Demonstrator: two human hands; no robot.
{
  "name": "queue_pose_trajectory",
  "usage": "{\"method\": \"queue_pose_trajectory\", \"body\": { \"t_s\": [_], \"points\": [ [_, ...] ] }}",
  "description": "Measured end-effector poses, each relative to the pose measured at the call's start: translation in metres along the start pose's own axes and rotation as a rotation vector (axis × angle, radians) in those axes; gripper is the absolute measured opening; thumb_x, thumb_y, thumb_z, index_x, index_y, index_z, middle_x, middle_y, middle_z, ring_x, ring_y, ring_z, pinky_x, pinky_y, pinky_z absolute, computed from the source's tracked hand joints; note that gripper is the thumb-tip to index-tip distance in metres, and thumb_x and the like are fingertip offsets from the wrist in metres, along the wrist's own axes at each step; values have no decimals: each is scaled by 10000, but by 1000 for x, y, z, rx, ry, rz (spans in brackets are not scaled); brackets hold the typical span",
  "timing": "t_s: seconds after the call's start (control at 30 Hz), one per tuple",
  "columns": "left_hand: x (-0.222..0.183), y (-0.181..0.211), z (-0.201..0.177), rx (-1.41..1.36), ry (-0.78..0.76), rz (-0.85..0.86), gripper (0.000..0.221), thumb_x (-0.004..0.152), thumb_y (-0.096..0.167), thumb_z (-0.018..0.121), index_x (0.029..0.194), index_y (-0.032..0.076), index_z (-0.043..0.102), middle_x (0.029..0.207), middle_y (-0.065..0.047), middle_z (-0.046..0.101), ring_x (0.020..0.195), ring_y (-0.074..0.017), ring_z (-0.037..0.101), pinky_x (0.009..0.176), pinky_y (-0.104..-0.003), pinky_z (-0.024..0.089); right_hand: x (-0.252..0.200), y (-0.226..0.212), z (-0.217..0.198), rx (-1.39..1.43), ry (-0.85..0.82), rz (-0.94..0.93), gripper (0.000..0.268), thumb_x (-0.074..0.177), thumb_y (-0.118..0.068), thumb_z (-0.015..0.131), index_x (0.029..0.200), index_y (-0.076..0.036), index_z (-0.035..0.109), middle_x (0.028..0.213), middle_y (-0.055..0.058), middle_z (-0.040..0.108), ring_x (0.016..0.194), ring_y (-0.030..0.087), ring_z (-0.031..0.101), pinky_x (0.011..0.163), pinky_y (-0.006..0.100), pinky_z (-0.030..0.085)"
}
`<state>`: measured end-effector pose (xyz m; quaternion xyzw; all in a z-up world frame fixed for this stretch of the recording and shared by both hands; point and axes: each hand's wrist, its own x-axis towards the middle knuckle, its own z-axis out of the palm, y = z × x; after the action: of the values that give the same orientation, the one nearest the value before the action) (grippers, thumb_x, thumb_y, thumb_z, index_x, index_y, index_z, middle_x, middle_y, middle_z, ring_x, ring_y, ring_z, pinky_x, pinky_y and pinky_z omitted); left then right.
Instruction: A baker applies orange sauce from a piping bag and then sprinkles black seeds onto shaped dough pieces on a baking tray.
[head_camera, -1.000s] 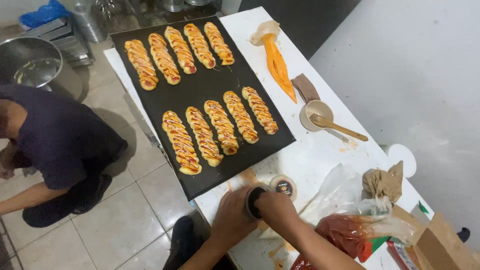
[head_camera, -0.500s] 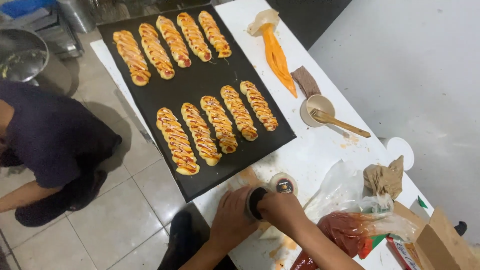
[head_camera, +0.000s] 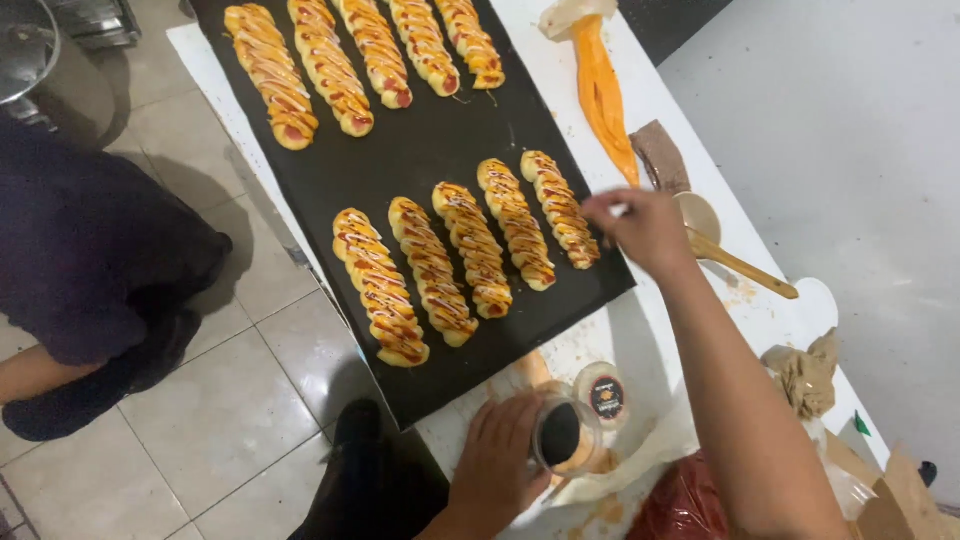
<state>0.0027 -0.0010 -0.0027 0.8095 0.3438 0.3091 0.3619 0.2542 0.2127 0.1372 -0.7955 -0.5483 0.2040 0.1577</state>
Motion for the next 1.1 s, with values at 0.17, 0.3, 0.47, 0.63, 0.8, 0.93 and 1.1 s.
{"method": "queue_pose_trajectory", "body": {
  "t_s": [0.17,0.3,0.47,0.63,0.8,0.93,1.1],
  "points": [
    [2,1,-4,-8,-47,-44,1073,655,354,1006,1497,60,409,1528,-128,504,1408,-305,470,1135,-521,334,66,1,25,-61,-2,14,54,965,-235,767,962,-219,818,866,-42,762,697,109,653,714,318,511],
    [-3,-3,1,-135,-94,-47,976,753,313,929,1510,10,393,1555,-177,465,1459,-350,403,1143,-550,302,86,6,35,-180,-28,0,111,978,-287,760,1007,-207,831,945,-6,783,841,167,681,779,398,505],
    [6,4,-21,-169,-106,-41,815,872,303,792,1518,-9,405,1536,-196,480,1439,-361,418,1142,-547,313,86,2,33,-226,-44,10,72,953,-252,787,996,-224,837,968,-14,782,870,176,684,800,386,512],
    [6,5,-17,-171,-123,-47,853,842,302,844,1505,-20,414,1537,-201,479,1437,-371,415,1128,-570,310,90,15,32,-298,-55,-127,116,948,-250,787,1043,-207,838,1030,22,789,921,241,705,804,414,529],
    [3,3,-10,-114,-99,-57,971,742,219,922,1524,26,381,1524,-168,492,1422,-357,439,1142,-559,322,63,10,16,-193,-4,-163,85,985,-211,730,986,-183,810,1016,-11,786,834,184,693,805,364,516],
    [1,0,-5,-113,-82,-56,937,772,255,896,1525,27,387,1556,-161,470,1460,-343,402,1157,-551,301,34,31,9,-251,-68,-185,109,992,-224,718,989,-194,822,1037,-19,797,849,166,703,804,343,524],
    [4,5,-14,-86,-63,-45,965,755,268,962,1513,49,406,1537,-149,495,1436,-328,438,1164,-534,316,20,34,16,-216,-100,-66,72,915,-193,787,972,-193,831,970,-30,801,821,158,726,767,337,537]
  ]
}}
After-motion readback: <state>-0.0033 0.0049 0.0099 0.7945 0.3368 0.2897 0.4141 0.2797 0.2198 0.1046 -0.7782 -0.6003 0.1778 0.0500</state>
